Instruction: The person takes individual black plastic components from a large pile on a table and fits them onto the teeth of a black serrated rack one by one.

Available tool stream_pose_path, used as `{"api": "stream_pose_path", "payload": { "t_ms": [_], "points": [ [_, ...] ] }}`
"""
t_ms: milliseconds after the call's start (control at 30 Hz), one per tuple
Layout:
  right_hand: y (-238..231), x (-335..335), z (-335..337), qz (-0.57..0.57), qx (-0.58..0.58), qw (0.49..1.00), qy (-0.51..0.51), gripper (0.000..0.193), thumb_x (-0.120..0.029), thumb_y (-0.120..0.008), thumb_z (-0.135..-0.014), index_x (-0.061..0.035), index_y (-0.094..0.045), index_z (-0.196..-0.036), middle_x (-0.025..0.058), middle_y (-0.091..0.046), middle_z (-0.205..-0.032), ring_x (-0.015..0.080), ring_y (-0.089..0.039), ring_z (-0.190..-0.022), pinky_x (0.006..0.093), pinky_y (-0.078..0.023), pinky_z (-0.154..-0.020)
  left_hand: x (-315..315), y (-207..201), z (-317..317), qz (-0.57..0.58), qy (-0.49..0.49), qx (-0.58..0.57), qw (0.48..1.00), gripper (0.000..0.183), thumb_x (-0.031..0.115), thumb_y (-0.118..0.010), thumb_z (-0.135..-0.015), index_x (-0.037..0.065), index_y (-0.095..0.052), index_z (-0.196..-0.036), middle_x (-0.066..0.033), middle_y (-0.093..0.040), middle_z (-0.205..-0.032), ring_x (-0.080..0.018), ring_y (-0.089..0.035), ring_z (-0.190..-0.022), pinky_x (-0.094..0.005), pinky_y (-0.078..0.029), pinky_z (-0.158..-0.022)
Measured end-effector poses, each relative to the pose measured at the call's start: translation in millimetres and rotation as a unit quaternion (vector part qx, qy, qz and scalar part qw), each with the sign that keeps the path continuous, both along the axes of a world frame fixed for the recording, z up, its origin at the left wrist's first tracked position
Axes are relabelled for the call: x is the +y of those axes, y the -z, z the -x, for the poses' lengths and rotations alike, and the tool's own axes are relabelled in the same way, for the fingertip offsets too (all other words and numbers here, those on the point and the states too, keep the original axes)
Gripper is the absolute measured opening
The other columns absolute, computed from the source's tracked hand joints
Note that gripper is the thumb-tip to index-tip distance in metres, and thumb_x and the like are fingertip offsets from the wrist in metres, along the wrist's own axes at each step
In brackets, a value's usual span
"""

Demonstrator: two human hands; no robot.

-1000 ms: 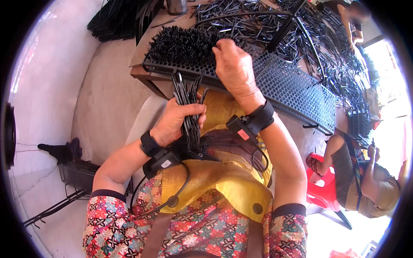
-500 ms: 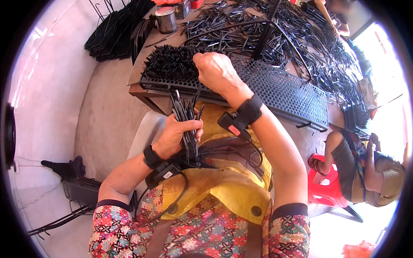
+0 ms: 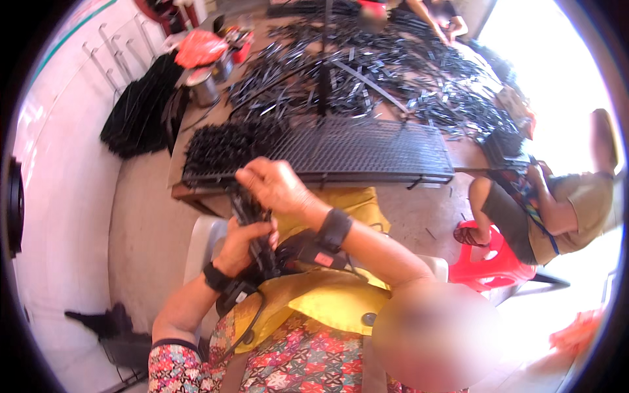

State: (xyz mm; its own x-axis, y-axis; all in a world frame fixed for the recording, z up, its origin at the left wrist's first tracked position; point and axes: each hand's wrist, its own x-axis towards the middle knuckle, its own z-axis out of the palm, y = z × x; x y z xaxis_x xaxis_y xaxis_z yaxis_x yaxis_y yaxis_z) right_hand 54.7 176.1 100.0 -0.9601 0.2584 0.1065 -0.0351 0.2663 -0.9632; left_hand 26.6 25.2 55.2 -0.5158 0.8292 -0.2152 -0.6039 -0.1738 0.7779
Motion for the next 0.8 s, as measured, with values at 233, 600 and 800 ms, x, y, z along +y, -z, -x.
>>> {"api": "stream_pose_path", "payload": {
  "t_ms": [233,600,800],
  "points": [
    [7,0,-13,-0.115,0.077,0.990,0.011,0.028,-0.025,-0.055,-0.092,0.0022,-0.059,-0.095,0.0115,-0.058,-0.070,0.0163,-0.058,-0.062,0.0306,-0.048,-0.056,0,3,-4,-0.014,0.045,-0.003,0.999,0.024,0.003,-0.061,-0.076,-0.003,-0.054,-0.098,-0.0121,-0.058,-0.081,-0.0242,-0.060,-0.067,-0.0330,-0.052,-0.057],
    [15,-13,-31,-0.080,0.056,0.994,0.055,0.034,-0.031,-0.058,-0.088,0.0026,-0.063,-0.085,0.0229,-0.062,-0.077,0.0394,-0.062,-0.075,0.0417,-0.049,-0.064,-1,4,-10,-0.018,0.082,-0.009,0.996,0.021,0.001,-0.062,-0.075,-0.003,-0.056,-0.096,-0.0123,-0.062,-0.082,-0.0226,-0.063,-0.068,-0.0343,-0.055,-0.061],
    [31,-12,-33,-0.049,0.094,0.991,0.083,0.035,-0.030,-0.058,-0.090,0.0041,-0.060,-0.098,0.0129,-0.063,-0.071,0.0132,-0.059,-0.060,0.0298,-0.049,-0.054,-2,11,-7,0.014,0.114,0.007,0.993,0.027,0.003,-0.063,-0.075,-0.001,-0.058,-0.101,-0.0120,-0.061,-0.085,-0.0250,-0.061,-0.075,-0.0399,-0.054,-0.071]
  ]
}}
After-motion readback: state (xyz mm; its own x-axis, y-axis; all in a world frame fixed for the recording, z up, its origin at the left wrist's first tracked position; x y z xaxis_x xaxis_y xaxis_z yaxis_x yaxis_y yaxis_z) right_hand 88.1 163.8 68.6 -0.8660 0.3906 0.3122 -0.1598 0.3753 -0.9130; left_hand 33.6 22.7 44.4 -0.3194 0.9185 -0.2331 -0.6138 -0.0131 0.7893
